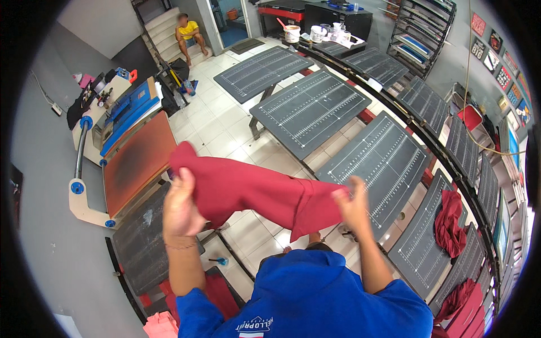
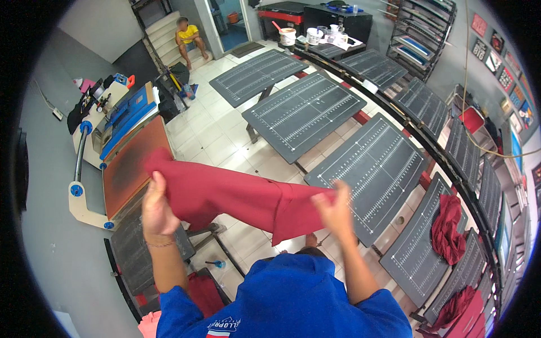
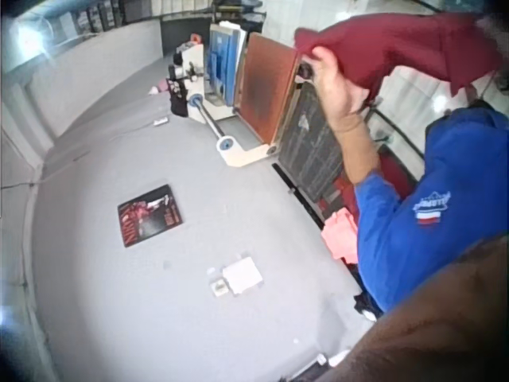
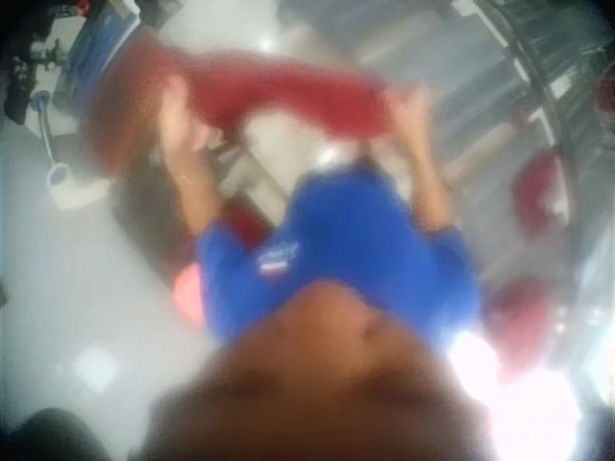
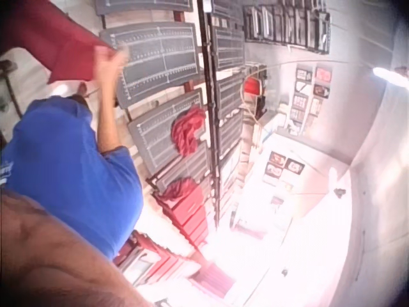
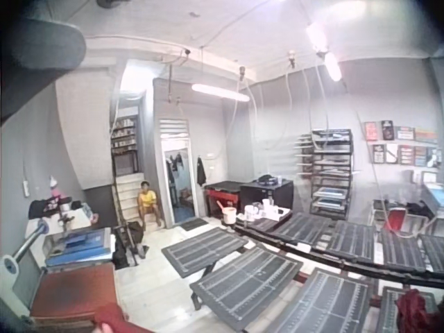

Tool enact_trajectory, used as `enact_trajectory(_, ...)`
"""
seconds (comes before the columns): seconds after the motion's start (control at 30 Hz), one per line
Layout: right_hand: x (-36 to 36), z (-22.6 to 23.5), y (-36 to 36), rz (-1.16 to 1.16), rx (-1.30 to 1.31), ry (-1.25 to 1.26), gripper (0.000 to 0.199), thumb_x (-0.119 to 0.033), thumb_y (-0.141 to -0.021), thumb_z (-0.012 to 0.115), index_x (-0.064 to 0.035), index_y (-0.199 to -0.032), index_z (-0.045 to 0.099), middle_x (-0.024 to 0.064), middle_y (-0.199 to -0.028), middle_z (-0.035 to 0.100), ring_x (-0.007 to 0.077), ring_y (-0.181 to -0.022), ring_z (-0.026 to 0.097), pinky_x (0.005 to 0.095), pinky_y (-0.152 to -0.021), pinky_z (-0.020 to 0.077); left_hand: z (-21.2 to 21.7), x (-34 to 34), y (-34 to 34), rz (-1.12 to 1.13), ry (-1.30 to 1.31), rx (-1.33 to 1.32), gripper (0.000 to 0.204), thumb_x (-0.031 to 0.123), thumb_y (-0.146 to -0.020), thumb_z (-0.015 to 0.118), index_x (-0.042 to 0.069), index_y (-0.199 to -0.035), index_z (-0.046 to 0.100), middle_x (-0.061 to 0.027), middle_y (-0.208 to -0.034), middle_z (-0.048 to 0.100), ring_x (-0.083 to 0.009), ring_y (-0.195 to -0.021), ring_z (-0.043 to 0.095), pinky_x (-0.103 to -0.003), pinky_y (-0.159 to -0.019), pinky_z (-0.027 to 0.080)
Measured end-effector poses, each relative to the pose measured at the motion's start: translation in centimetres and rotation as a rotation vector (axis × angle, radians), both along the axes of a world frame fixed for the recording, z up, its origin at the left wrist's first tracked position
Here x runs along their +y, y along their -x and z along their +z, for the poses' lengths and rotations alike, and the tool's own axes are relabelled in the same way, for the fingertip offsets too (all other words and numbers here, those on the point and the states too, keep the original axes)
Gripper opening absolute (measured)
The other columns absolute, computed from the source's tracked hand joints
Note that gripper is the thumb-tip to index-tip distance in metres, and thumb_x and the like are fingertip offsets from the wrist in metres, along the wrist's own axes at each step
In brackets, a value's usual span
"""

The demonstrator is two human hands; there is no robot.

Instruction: The person is aligning red t-shirts onto a series of printing boards by hand, smoothing the fabric, and lowering a screen printing frame onto a shirt.

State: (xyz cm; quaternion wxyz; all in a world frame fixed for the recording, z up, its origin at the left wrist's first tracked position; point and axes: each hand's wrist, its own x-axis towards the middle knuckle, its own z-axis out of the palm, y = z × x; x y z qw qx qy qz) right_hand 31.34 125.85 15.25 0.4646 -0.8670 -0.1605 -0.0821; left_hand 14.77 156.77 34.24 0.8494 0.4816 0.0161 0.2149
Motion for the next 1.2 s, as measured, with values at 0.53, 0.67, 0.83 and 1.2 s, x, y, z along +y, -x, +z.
enact_trajectory(0.53,-8.0,6.1,-12.0,0.104,0.322,-0.576,0.020,-0.010,-0.098,0.047,-0.0020,-0.104,0.064,-0.0032,-0.086,0.063,0.0082,-0.076,0.058,0.0250,-0.069,0.0480,-3.2,-0.4,-2.1,0.298,-0.106,0.212,0.038,0.026,-0.107,0.046,0.004,-0.139,0.048,-0.0080,-0.134,0.057,-0.0209,-0.121,0.057,-0.040,-0.105,0.046)
enact_trajectory(0.67,-8.7,4.1,-14.0,-0.056,-0.162,0.280,0.025,-0.013,-0.093,0.059,0.0023,-0.113,0.062,0.0126,-0.098,0.067,0.0251,-0.085,0.064,0.0369,-0.076,0.0512,-9.8,-4.2,-5.4,0.259,-0.268,0.458,0.027,0.021,-0.106,0.051,0.002,-0.123,0.057,-0.0048,-0.110,0.066,-0.0119,-0.095,0.063,-0.030,-0.086,0.052)
enact_trajectory(0.83,1.5,6.9,-7.0,0.659,0.595,-0.361,0.026,-0.015,-0.096,0.065,0.0000,-0.117,0.063,0.0100,-0.105,0.070,0.0151,-0.098,0.066,0.0302,-0.085,0.0525,-13.0,-10.6,-9.4,0.159,-0.470,0.479,0.031,0.015,-0.106,0.045,-0.001,-0.131,0.055,-0.0045,-0.120,0.063,-0.0109,-0.107,0.056,-0.027,-0.096,0.045)
enact_trajectory(1.2,7.7,4.8,-8.1,0.713,0.622,-0.287,0.018,-0.013,-0.092,0.068,0.0050,-0.094,0.067,0.0102,-0.077,0.072,0.0120,-0.071,0.069,0.0285,-0.066,0.0552,-13.1,-15.8,-13.0,0.264,-0.479,0.576,0.039,0.004,-0.103,0.042,-0.005,-0.140,0.045,-0.0132,-0.135,0.056,-0.0162,-0.129,0.049,-0.030,-0.109,0.038)
